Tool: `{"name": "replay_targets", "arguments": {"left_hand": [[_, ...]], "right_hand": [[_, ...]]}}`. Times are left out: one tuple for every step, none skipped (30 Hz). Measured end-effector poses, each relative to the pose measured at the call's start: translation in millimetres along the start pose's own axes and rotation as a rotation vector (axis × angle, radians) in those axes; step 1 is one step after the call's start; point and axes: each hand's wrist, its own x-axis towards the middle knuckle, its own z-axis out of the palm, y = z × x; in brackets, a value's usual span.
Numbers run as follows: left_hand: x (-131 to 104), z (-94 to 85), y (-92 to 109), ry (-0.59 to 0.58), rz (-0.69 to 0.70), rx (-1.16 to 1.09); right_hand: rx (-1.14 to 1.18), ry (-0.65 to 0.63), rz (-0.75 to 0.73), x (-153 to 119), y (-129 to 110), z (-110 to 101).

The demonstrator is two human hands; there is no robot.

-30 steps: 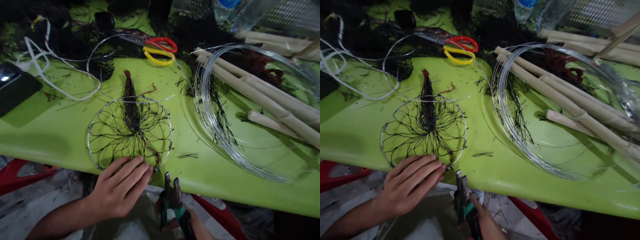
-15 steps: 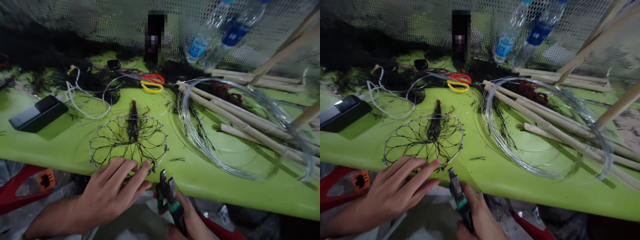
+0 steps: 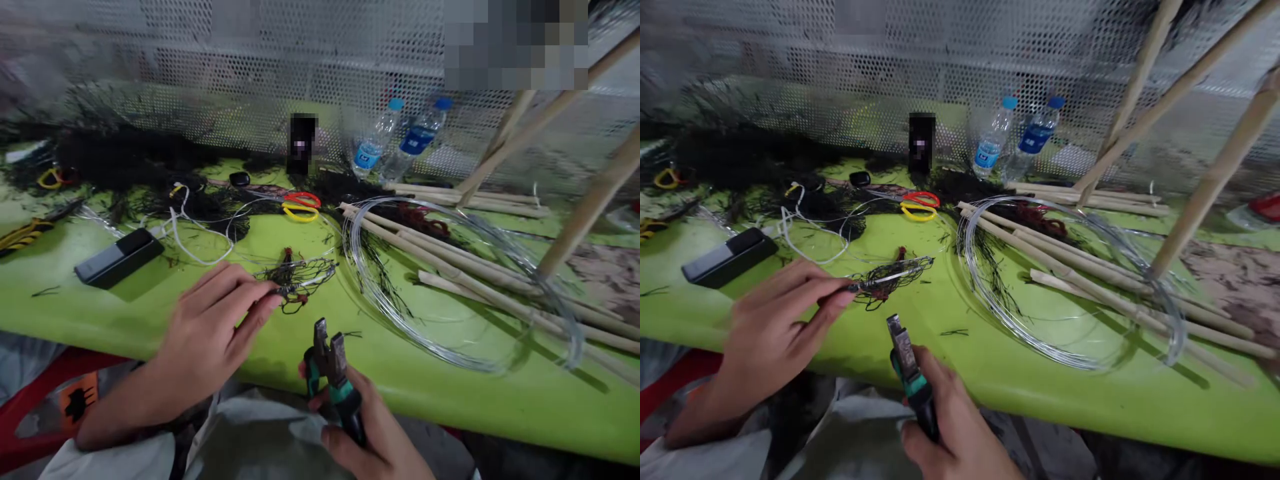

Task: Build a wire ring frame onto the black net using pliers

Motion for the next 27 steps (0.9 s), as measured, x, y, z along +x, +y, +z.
{"name": "replay_targets", "arguments": {"left_hand": [[4.4, -1.5, 0.5, 0.001, -0.009, -0.003], [8.2, -2.5, 1.2, 0.003, -0.012, 0.000], [11.3, -3.0, 2.1, 0.012, -0.010, 0.007], [13.4, -3.1, 3.2, 0.028, -0.002, 0.013], [14.7, -2.9, 4.3, 0.044, 0.009, 0.017], [15.1, -2.4, 5.5, 0.058, 0.018, 0.020], [14.6, -1.8, 6.7, 0.069, 0.028, 0.022], [13.3, -1.2, 8.0, 0.077, 0.033, 0.022], [11.4, -0.6, 9.3, 0.079, 0.036, 0.020], [9.1, 0.1, 10.6, 0.074, 0.037, 0.012], [6.5, 0.8, 12.1, 0.073, 0.035, 0.002], [3.8, 1.5, 13.7, 0.080, 0.036, -0.009], [1.1, 2.4, 15.3, 0.088, 0.035, -0.016], [-1.4, 3.3, 17.0, 0.097, 0.035, -0.020], [-3.8, 4.3, 18.7, 0.106, 0.036, -0.022], [-6.1, 5.3, 20.3, 0.111, 0.038, -0.027], [-8.4, 6.3, 21.7, 0.112, 0.043, -0.038], [-10.6, 7.1, 22.7, 0.107, 0.048, -0.049], [-13.0, 7.8, 23.4, 0.107, 0.050, -0.059], [-15.4, 8.3, 23.7, 0.115, 0.054, -0.065], [-18.0, 8.7, 23.7, 0.125, 0.055, -0.065], [-20.6, 8.8, 23.5, 0.132, 0.055, -0.064], [-23.0, 8.8, 23.1, 0.130, 0.055, -0.060], [-25.2, 8.6, 22.6, 0.116, 0.055, -0.058], [-26.9, 8.3, 22.2, 0.103, 0.056, -0.056], [-28.1, 8.0, 21.9, 0.096, 0.057, -0.054], [-28.7, 7.7, 21.6, 0.099, 0.057, -0.051]], "right_hand": [[0.000, 0.004, -0.026, 5.2, -6.4, -0.4], [-0.003, 0.013, -0.062, 11.3, -13.1, -0.6], [-0.010, 0.023, -0.106, 18.3, -19.8, -0.4], [-0.019, 0.036, -0.156, 25.7, -26.6, 0.0], [-0.026, 0.060, -0.201, 33.4, -33.1, 0.5], [-0.029, 0.081, -0.242, 40.9, -39.2, 1.3], [-0.027, 0.098, -0.277, 47.7, -44.8, 2.1], [-0.025, 0.113, -0.306, 53.6, -49.7, 3.0], [-0.024, 0.123, -0.329, 58.6, -53.7, 3.8], [-0.027, 0.132, -0.345, 62.5, -56.8, 4.8], [-0.033, 0.147, -0.355, 65.6, -58.9, 5.7], [-0.040, 0.165, -0.359, 68.0, -60.0, 6.6], [-0.046, 0.182, -0.364, 69.9, -60.2, 7.6], [-0.049, 0.195, -0.375, 71.8, -59.6, 8.7], [-0.048, 0.206, -0.391, 73.6, -58.4, 9.9], [-0.047, 0.216, -0.406, 75.4, -56.7, 11.3], [-0.052, 0.223, -0.417, 77.4, -54.6, 12.8], [-0.064, 0.227, -0.421, 79.5, -52.2, 14.4], [-0.082, 0.234, -0.424, 81.5, -49.4, 16.2], [-0.104, 0.235, -0.427, 83.3, -46.2, 18.0], [-0.125, 0.232, -0.436, 84.9, -42.7, 19.7], [-0.143, 0.226, -0.451, 86.2, -39.1, 21.4], [-0.158, 0.222, -0.474, 87.1, -35.3, 23.0], [-0.173, 0.220, -0.498, 87.6, -31.5, 24.4], [-0.193, 0.223, -0.518, 87.7, -27.9, 25.7], [-0.214, 0.229, -0.532, 87.6, -24.7, 26.7], [-0.231, 0.232, -0.547, 87.5, -21.8, 27.7]]}}
